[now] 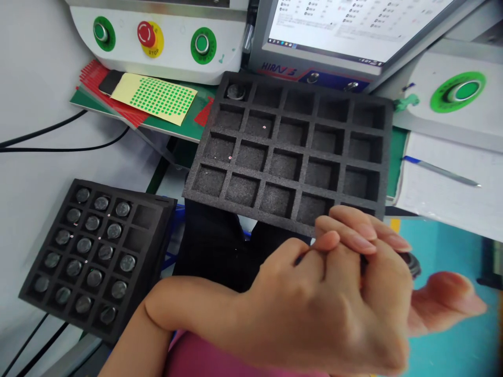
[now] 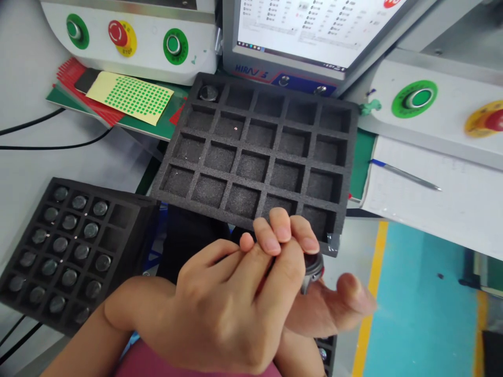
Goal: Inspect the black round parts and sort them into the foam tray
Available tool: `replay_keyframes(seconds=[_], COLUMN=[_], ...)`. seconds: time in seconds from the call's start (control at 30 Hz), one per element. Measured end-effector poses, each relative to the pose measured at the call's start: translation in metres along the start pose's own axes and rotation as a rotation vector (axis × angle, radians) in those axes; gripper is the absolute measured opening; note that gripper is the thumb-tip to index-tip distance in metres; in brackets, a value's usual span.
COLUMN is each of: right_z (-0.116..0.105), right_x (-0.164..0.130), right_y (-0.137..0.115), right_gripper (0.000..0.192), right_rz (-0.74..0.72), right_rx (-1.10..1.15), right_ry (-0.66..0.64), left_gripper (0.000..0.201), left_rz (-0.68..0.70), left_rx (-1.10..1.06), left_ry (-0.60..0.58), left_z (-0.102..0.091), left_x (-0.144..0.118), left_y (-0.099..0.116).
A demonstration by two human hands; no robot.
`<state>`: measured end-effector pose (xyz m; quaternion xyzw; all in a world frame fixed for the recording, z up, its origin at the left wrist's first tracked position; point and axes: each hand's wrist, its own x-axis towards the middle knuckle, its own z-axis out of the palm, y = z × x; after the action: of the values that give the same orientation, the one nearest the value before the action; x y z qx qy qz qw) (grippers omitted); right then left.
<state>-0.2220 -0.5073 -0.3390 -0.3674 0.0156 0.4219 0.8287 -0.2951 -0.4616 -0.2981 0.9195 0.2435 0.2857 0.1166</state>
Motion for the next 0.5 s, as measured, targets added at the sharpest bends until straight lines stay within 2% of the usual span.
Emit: replay_keyframes(seconds=[0.1,0.2,0.3,0.5], right_z=[-0.001,0.000,0.004,0.010], right_x=[0.001,0.002,0.000,-0.002], right_y=[0.000,-0.001,-0.003,-0.012], right_gripper=[0.021,0.018,0.018,0.021], right_rz=[0.003,-0.007,0.003,-0.032], right_rx=[0.139,0.119,0.071,-0.191], right_ry=[-0.144,-0.192,-0.153,-0.092], left_gripper=[0.031,0.038,0.038,0.031], left_rz=[-0.027,-0.035,-0.042,-0.059], left_rx=[-0.027,-0.028,-0.012,-0.116], left_ry=[-0.013,-0.009,0.031,0.069], left_z=[-0.001,-0.002,0.000,0.000], left_x=[0.001,0.002,0.001,0.002], left_y=[0.001,0.002,0.000,-0.006])
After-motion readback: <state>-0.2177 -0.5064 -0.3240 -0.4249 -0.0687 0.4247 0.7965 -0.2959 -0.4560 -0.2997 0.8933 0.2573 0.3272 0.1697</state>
